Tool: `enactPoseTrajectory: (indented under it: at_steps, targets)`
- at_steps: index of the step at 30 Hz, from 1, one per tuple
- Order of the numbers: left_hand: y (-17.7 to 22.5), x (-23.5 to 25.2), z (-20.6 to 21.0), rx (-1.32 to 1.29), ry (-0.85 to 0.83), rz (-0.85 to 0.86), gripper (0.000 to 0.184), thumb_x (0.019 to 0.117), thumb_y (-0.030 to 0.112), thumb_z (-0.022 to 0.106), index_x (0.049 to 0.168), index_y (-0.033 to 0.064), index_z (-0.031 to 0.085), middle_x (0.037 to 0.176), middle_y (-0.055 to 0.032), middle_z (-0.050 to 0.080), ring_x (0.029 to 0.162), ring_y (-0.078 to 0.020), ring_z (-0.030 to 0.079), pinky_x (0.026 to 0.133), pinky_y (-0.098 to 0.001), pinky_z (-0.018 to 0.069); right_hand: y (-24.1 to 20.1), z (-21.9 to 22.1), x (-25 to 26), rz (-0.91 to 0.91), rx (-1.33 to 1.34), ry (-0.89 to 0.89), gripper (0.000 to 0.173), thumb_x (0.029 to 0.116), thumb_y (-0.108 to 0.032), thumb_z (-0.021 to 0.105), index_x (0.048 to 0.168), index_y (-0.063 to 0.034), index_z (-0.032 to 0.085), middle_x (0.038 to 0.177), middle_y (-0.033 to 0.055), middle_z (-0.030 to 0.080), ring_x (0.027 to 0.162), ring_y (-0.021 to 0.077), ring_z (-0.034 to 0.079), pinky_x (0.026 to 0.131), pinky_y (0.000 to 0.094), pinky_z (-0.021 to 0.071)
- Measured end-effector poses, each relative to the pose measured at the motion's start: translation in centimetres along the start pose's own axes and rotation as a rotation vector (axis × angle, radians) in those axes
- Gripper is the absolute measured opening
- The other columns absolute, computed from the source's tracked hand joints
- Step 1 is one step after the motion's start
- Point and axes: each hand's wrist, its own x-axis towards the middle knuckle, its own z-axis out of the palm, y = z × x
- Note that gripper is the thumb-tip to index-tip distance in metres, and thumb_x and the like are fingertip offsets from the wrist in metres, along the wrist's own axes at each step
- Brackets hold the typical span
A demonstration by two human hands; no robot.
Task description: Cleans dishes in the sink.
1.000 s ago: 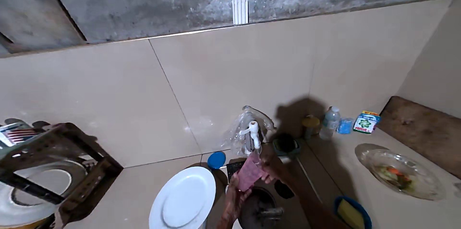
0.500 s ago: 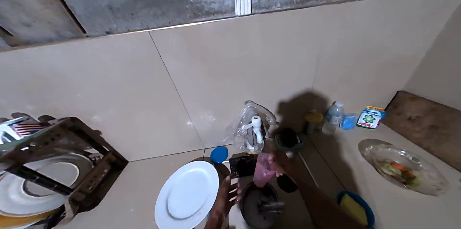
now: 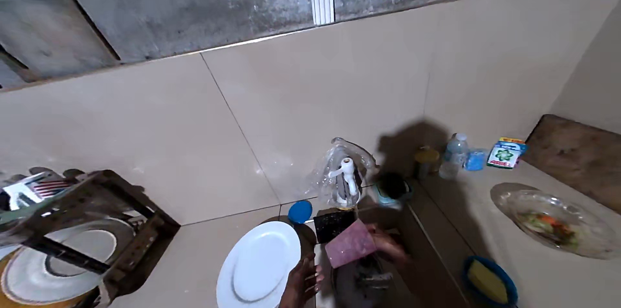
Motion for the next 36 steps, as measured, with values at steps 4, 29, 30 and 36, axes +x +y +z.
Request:
enactPoseTrajectory:
  at_steps: [4, 29, 30, 36]
  targets:
    - [-0.1, -0.7, -0.2, -0.005, 0.017, -0.019, 0.042, 0.1128, 0.030, 0.033, 0.145, 0.0074, 0.049, 0.111, -0.0171, 0.068, 0.087, -0.0243, 0.070, 0.076, -0.0388, 0.0575, 0.1, 1.7, -2.6, 0.147, 0.693, 0.013, 0.028, 0.1113, -0.012, 0.029, 0.119, -0.0025, 0.054, 0.094, 0.0062, 0.065, 0.078, 0.0102, 0.063, 0.069, 0.0276, 0.0549]
    - [1.4, -1.5, 6.8, -0.066, -0.055, 0.145, 0.053, 0.1123, 0.039, 0.029, 0.154, 0.0074, 0.034, 0.128, -0.0232, 0.061, 0.102, -0.0317, 0.067, 0.086, -0.0472, 0.0561, -3.5, 2.0, 0.2, 0.201, 0.201, 0.256, 0.028, 0.1066, -0.011, 0.050, 0.130, 0.0050, 0.055, 0.095, 0.0161, 0.067, 0.070, 0.0183, 0.067, 0.062, 0.0316, 0.0575]
    - [2.2, -1.5, 8.2, -0.123, -0.063, 0.134, 0.054, 0.1126, 0.040, 0.027, 0.155, 0.0059, 0.029, 0.131, -0.0245, 0.058, 0.104, -0.0325, 0.066, 0.087, -0.0477, 0.0559, -3.4, 1.5, 0.0, 0.158, 0.134, 0.252, 0.028, 0.1050, -0.009, 0.053, 0.128, 0.0055, 0.055, 0.096, 0.0172, 0.066, 0.069, 0.0193, 0.068, 0.062, 0.0324, 0.0587]
    - [3.4, 0.3, 13.6, -0.428, -0.141, 0.017, 0.065, 0.1110, 0.049, 0.022, 0.154, 0.0009, 0.030, 0.142, -0.0289, 0.050, 0.118, -0.0377, 0.062, 0.095, -0.0499, 0.0543, -7.9, -1.2, -3.9, 0.060, -0.375, 0.200, 0.032, 0.1065, -0.011, 0.050, 0.134, 0.0032, 0.057, 0.108, 0.0219, 0.066, 0.080, 0.0251, 0.069, 0.073, 0.0385, 0.0595]
